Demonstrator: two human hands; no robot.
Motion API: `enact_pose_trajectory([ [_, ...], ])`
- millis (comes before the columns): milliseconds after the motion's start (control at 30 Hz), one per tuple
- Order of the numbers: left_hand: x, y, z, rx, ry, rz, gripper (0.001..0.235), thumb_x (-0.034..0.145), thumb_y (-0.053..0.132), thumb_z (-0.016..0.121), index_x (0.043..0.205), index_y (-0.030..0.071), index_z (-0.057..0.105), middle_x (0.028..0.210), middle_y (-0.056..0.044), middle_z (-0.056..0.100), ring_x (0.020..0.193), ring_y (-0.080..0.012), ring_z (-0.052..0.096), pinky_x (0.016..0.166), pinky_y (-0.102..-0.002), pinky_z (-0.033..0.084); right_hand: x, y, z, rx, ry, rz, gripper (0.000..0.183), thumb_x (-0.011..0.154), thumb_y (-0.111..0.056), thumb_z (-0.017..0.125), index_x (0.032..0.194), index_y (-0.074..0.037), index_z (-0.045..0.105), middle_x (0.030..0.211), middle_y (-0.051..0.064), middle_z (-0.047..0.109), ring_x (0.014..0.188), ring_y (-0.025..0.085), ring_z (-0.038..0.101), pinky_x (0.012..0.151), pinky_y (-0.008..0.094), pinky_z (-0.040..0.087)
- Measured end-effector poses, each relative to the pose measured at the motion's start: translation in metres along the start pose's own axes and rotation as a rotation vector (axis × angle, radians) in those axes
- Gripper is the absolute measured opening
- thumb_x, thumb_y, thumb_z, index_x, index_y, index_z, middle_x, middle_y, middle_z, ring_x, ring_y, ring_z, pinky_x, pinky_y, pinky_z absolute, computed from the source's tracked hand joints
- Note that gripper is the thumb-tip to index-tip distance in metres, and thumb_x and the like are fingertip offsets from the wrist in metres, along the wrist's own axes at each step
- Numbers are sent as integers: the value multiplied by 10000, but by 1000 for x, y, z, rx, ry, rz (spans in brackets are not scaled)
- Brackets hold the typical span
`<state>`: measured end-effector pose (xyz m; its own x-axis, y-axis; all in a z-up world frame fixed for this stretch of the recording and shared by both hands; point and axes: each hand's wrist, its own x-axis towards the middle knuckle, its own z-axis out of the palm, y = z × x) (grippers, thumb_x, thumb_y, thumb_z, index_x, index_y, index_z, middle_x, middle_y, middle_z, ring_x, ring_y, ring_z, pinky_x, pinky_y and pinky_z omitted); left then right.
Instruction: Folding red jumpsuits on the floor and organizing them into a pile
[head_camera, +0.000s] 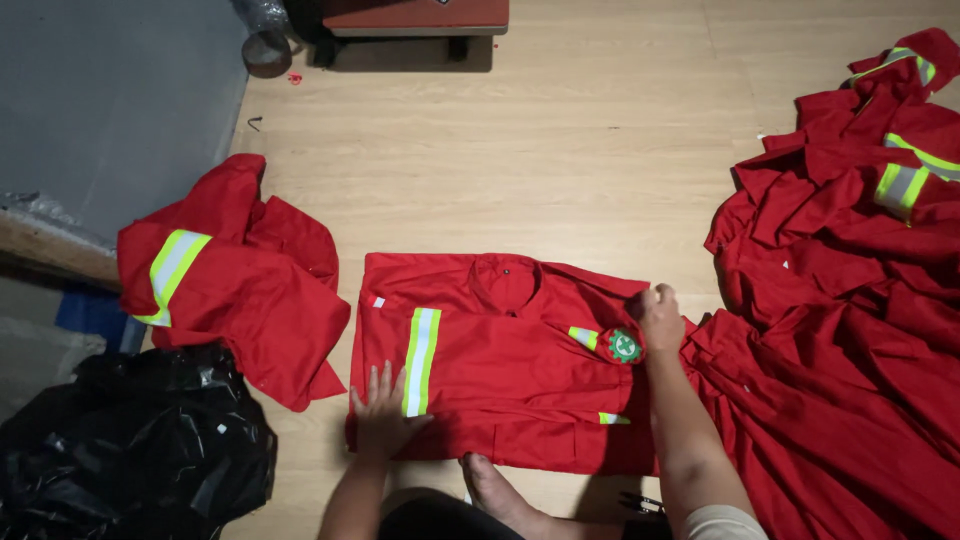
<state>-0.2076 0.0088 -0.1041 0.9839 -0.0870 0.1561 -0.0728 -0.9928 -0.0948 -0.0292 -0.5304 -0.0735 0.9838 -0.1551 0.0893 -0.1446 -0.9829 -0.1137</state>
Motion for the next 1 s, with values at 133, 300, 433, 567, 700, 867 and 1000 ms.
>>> enact_pose_trajectory([
  [133, 0, 1, 0, -25, -30, -16, 1230, 607, 1027, 467, 1541, 230, 395, 1637, -97, 365, 1528, -341, 313, 1123, -720, 249, 17, 22, 40, 390, -100, 154, 202, 876, -271, 579, 962, -118, 680, 1205, 123, 649, 946, 430, 639, 719, 532, 436],
  [300, -2, 0, 6, -55, 54, -14, 1225, 610, 1035, 401, 1523, 219, 429, 1637, -99, 378, 1525, -337, 333, 1120, -732, 253, 44, 19, 21, 1581, -118, 550, 164, 927, -125, 696, 843, -215, 587, 590, -83, 471, 450, 21, 340, 377, 214, 209],
  [433, -1, 2, -1, 2, 87, -7, 1202, 645, 1036, 270, 1520, 228, 438, 1627, -93, 402, 1517, -332, 361, 1115, -701, 285, 70, 36, 9, 1688, 13, 501, 116, 1029, -198, 669, 1074, -168, 566, 692, -24, 574, 626, 92, 561, 636, 228, 478],
  [567, -2, 1, -4, -26, 128, 20, 1187, 643, 1012, 388, 1521, 213, 429, 1628, -113, 398, 1507, -346, 376, 1131, -703, 273, 66, 66, 38, 1135, -289, 274, 223, 808, 25, 769, 992, -90, 718, 895, 48, 709, 809, 133, 634, 698, 267, 524],
  [700, 0, 3, -9, -46, 147, 20, 1176, 644, 1012, 374, 1497, 207, 460, 1610, -118, 430, 1485, -364, 412, 1091, -708, 320, 38, 48, 27, 874, -284, 171, 351, 784, -21, 766, 1104, -105, 650, 1000, 73, 769, 905, 171, 700, 812, 277, 513],
  [867, 0, 2, -8, -20, 79, 3, 1195, 648, 1033, 280, 1497, 212, 462, 1609, -106, 423, 1488, -353, 400, 1079, -707, 333, 31, 47, 56, 724, -22, 75, 238, 928, -143, 644, 1119, -68, 764, 1086, 103, 774, 995, 231, 719, 914, 336, 529],
  [1000, -2, 1, -5, -29, 91, 14, 1189, 659, 1020, 322, 1529, 215, 413, 1637, -109, 380, 1514, -347, 359, 1092, -711, 312, 44, 30, 23, 1354, -110, 369, 62, 971, -86, 710, 1020, -104, 744, 703, -11, 656, 547, 60, 512, 466, 209, 423],
])
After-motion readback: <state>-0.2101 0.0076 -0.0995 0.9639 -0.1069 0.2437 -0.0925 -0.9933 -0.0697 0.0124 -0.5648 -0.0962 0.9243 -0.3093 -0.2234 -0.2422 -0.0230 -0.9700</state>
